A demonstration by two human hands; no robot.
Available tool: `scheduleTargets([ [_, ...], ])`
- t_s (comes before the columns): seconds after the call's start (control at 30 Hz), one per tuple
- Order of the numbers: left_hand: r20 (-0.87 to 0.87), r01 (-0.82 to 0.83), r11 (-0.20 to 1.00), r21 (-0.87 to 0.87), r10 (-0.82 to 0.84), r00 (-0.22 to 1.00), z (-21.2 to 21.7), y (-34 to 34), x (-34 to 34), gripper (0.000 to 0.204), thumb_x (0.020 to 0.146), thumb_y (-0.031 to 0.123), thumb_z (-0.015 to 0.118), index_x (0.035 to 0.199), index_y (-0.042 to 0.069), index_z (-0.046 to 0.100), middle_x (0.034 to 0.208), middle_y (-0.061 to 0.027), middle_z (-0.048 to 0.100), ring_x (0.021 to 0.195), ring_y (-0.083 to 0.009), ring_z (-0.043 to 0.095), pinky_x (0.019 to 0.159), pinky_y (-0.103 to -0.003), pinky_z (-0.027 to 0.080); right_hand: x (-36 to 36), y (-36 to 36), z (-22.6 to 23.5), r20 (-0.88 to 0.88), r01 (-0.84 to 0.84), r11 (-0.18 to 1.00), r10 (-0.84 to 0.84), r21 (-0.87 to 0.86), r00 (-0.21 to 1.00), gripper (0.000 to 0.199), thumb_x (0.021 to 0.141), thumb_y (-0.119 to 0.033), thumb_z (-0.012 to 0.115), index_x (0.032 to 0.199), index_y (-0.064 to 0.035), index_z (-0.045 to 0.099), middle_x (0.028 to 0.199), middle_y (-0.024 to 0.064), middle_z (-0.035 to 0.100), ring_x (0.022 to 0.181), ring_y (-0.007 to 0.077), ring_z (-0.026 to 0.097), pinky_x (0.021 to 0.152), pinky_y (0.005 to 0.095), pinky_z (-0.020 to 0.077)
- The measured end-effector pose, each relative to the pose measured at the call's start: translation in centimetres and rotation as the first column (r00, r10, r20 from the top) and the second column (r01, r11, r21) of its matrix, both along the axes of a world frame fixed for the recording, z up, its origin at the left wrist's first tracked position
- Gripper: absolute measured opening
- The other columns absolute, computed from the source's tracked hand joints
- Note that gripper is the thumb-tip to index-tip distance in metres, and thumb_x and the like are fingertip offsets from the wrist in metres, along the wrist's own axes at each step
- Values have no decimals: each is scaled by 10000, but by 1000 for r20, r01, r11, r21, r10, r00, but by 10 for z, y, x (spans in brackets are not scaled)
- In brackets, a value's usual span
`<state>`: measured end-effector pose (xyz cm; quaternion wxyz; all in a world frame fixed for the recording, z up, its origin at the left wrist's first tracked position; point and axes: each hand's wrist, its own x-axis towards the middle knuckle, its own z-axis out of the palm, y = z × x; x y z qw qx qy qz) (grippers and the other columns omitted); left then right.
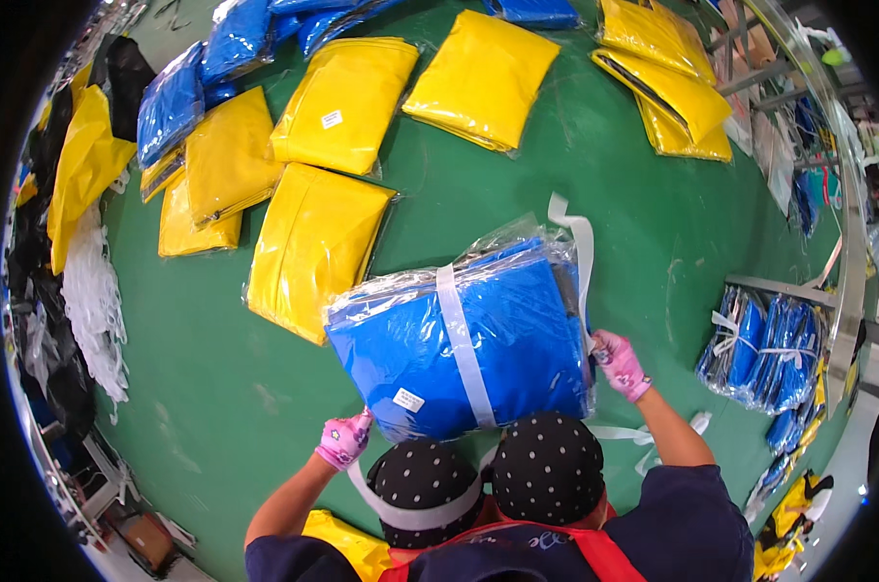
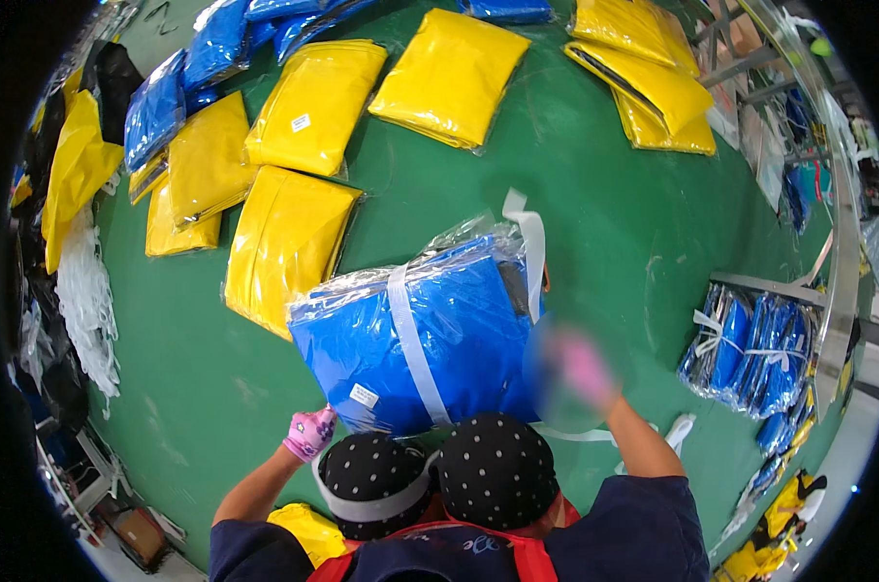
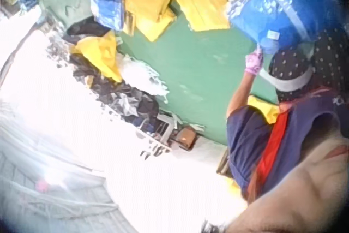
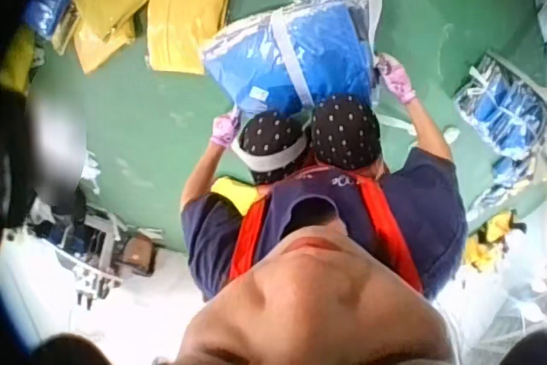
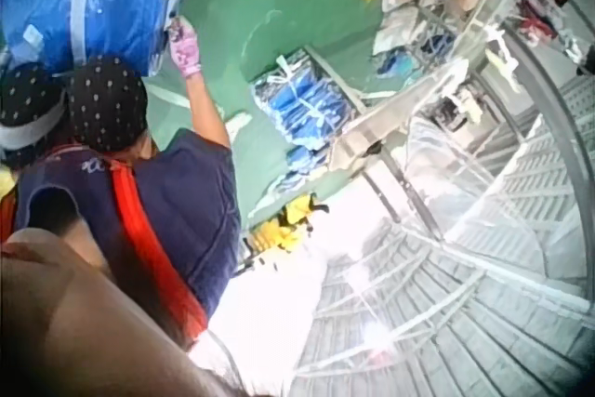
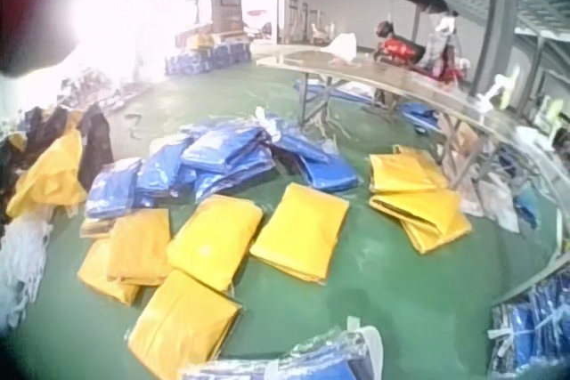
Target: The person gathers yellow and blue plastic pouches from a green floor, stacks them into separate color groups, and secures each stack with a white strap by hand. The person then places the finished bundles aside and repeats the process with additional pouches.
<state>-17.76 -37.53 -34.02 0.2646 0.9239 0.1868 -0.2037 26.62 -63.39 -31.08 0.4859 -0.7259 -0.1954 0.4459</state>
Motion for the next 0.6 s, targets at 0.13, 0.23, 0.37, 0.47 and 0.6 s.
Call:
scheduleTargets([
  [0.13,-134,-35,999,-15,33,990,26,-4,15,328,799,84,455,1126,99,484,734,-118,627,591,-309,616,497,-425,470,-6,-5,7,-4,-34,999,34,-25,999,69,855,-85,493,834,-37,538,642,20,461,603,128,432,580,277,388],
  [0.23,-268,14,1000,13,-10,963,39,0,23,302,820,124,426,1107,84,510,750,-113,635,618,-299,625,512,-424,474,-2,0,8,16,-63,998,63,-18,998,86,841,-79,478,875,-42,548,686,94,516,636,229,497,615,330,421],
  [0.37,-320,29,999,-43,-41,947,44,11,34,401,818,127,428,1214,90,477,782,-116,638,647,-294,630,532,-412,480,13,-1,-18,39,-188,977,193,-104,980,162,863,-116,463,978,-42,550,860,170,610,785,367,589,700,398,462],
  [0.47,-376,-37,997,-65,10,927,63,19,42,357,829,138,466,1185,136,488,783,-135,620,678,-320,611,556,-429,467,18,-6,-34,-59,-182,964,174,-196,983,221,915,-196,452,1036,-41,551,925,143,630,816,316,610,732,361,477],
  [0.6,-527,-514,853,90,478,703,83,10,57,375,887,236,485,1259,198,458,704,-149,627,609,-345,605,506,-410,466,34,4,-12,-476,59,954,-201,-295,856,195,901,-132,538,1044,-4,573,908,24,628,799,114,593,709,247,473],
])
